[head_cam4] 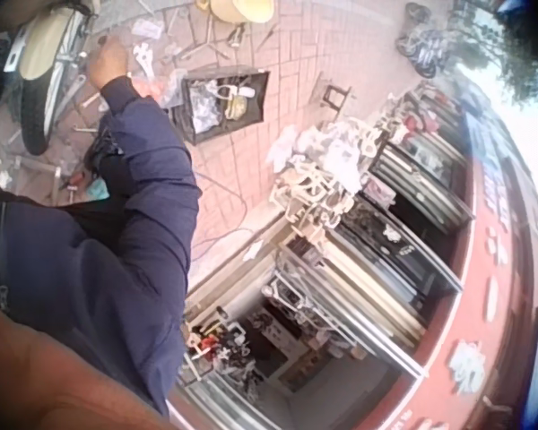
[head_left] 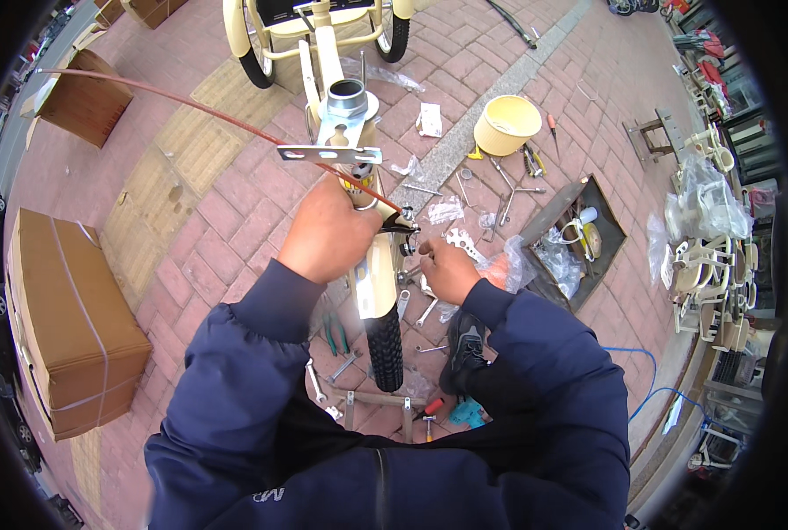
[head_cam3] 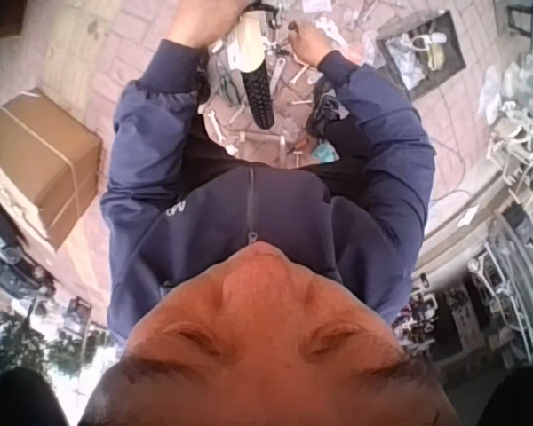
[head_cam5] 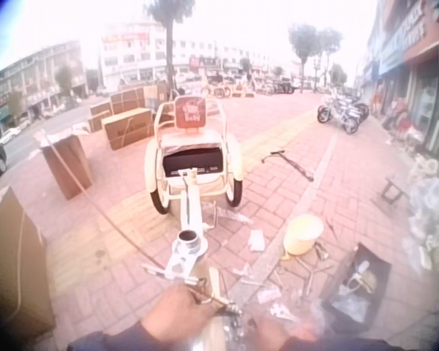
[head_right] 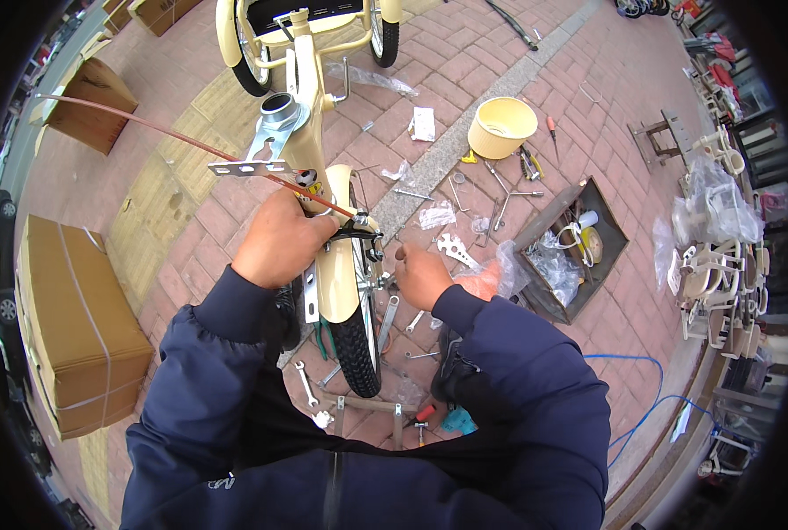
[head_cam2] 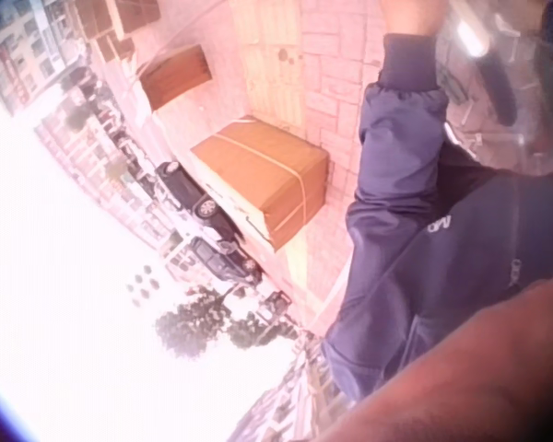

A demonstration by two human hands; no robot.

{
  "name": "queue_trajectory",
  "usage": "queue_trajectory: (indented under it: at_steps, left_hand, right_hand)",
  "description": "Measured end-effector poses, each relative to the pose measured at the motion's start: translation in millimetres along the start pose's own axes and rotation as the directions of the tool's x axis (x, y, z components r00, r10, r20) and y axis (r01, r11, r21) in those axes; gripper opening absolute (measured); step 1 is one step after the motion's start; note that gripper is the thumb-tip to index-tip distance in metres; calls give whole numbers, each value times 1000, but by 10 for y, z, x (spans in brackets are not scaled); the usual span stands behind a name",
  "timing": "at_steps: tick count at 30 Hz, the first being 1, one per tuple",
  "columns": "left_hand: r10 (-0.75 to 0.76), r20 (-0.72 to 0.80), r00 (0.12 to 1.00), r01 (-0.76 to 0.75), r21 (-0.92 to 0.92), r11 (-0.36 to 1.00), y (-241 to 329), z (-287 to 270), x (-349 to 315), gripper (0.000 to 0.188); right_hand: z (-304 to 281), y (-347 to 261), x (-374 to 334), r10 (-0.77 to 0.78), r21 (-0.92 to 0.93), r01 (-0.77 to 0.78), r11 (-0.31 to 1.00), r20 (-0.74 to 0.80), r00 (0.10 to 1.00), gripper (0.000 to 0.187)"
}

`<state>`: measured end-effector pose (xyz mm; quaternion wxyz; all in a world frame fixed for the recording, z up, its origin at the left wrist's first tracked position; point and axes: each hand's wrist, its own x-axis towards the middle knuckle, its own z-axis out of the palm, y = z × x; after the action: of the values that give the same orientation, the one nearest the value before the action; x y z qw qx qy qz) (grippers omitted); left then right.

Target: The person assembles the front wheel of a tricycle, attaching the brake cable, mounting the wheel, and tightening the axle nuts with a wrench.

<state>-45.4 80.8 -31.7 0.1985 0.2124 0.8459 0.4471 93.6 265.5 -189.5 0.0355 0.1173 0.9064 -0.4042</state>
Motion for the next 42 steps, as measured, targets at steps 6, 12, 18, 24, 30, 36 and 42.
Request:
queue_trajectory:
  at_steps: [6,12,18,24,30,36,42]
  left_hand:
    - [-67,24,997,68,-30,997,-7,-9,-23,26]
    - [-31,-2,1000,31,-45,999,29,-15,-41,26]
    - [-35,-18,999,36,16,999,-36,8,-23,29]
    - [-23,-3,1000,23,-5,1000,-63,16,-13,28]
    - [8,-27,1000,-9,-33,999,-87,34,9,27]
    - [-48,-31,998,46,-45,998,-29,34,0,23]
    - [-88,-23,996,88,15,996,32,23,-51,23]
  right_hand:
    - [740,892,1070,141,-90,-155,984,-142,980,26]
    - [1474,1389,337,555,425,-647,633,333,762,48]
    - [915,687,-702,649,219,-801,557,488,584,77]
    - [47,112,-626,183,-106,-161,981,254,950,30]
    - [146,285,682,125,-45,-126,991,-8,992,27]
    - [952,1113,1184,396,122,-381,917,-143,907,27]
    - [1209,1273,877,387,90,-381,920,-64,920,33]
